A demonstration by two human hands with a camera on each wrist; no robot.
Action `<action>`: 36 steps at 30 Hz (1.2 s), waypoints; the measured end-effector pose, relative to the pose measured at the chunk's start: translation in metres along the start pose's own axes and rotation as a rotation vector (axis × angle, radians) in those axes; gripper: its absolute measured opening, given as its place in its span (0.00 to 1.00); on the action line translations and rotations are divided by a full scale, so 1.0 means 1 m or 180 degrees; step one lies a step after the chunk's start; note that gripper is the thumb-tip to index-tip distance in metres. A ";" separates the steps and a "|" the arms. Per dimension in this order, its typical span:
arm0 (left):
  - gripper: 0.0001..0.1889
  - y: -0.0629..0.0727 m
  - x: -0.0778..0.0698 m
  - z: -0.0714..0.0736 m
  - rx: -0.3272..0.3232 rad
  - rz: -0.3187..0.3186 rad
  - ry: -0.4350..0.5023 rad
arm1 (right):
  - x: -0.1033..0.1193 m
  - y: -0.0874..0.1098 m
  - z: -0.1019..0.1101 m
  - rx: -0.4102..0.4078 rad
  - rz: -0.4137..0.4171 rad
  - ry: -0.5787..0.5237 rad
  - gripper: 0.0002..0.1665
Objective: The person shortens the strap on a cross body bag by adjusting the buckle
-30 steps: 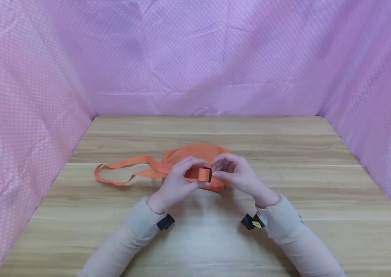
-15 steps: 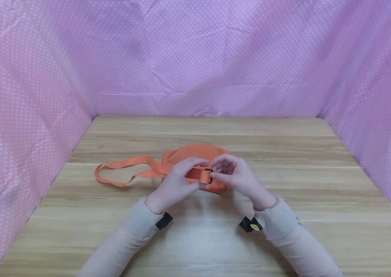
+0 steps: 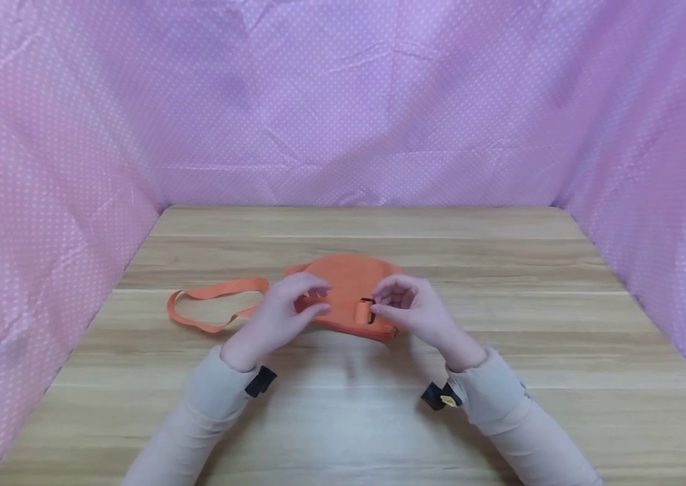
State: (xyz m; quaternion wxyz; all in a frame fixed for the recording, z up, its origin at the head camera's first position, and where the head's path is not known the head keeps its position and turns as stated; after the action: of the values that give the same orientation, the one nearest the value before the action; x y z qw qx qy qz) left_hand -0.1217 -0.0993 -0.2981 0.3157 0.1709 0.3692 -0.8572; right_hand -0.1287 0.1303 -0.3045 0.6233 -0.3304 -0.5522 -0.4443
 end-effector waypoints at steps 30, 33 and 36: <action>0.08 0.005 0.001 0.004 0.0137 0.0288 0.0266 | 0.000 0.001 -0.002 0.0281 0.0124 -0.0079 0.10; 0.07 0.005 0.002 0.006 0.0157 0.0314 0.0363 | -0.001 0.001 -0.001 0.0301 0.0169 -0.0090 0.09; 0.07 0.006 0.003 0.010 0.0204 0.0332 0.0404 | -0.002 0.000 0.001 0.0315 0.0252 -0.0088 0.08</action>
State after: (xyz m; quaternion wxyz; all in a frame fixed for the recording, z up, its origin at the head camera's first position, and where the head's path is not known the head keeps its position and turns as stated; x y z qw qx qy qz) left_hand -0.1206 -0.1107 -0.2963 0.3302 0.2538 0.3515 -0.8384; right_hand -0.1291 0.1318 -0.3058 0.6483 -0.3270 -0.5685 -0.3868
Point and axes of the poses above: each hand's wrist, its own y-axis away from the middle knuckle, its own z-axis out of the back of the hand, x = y × z, the point moved 2 cm from there along -y, towards the middle knuckle, and after that the axes turned 9 degrees about -z, right-handed, at the moved point
